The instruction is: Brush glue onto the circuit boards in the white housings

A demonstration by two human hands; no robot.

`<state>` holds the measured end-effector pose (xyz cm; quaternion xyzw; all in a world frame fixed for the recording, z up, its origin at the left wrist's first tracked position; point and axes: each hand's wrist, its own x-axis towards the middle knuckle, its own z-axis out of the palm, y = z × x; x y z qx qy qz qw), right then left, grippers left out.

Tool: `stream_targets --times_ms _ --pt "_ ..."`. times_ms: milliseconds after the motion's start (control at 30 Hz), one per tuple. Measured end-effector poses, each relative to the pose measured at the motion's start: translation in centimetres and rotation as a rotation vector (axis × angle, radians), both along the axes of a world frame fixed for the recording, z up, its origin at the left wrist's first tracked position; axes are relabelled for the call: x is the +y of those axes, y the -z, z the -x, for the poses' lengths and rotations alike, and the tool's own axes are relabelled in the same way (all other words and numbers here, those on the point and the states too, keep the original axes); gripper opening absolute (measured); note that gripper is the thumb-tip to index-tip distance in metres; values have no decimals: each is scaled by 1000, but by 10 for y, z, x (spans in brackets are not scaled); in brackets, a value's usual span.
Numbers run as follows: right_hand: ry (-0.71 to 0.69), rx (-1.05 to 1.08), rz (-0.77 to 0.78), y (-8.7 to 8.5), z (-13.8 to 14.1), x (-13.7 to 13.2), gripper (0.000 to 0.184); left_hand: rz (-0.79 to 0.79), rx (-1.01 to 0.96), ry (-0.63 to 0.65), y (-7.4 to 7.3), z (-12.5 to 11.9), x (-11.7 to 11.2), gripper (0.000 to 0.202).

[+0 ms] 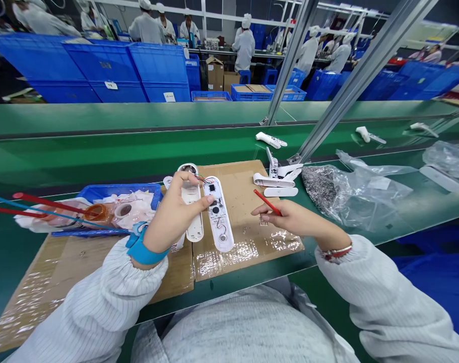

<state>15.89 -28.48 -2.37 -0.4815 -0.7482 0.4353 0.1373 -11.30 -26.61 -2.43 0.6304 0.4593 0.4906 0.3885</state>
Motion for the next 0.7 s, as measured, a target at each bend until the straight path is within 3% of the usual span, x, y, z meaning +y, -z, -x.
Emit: stream_targets --times_ms 167,333,433,600,700 --pt "32 145 -31 -18 4 -9 19 67 -121 135 5 -22 -12 35" --pt "99 223 13 -13 9 -8 11 137 -228 250 15 -41 -18 37" --pt "101 163 -50 -5 14 -2 11 178 -258 294 21 -48 -18 36" --pt "124 -112 -199 14 32 21 13 266 -417 213 21 -48 -13 40" --pt "215 -138 -271 12 37 36 16 270 -548 148 14 -42 -5 44"
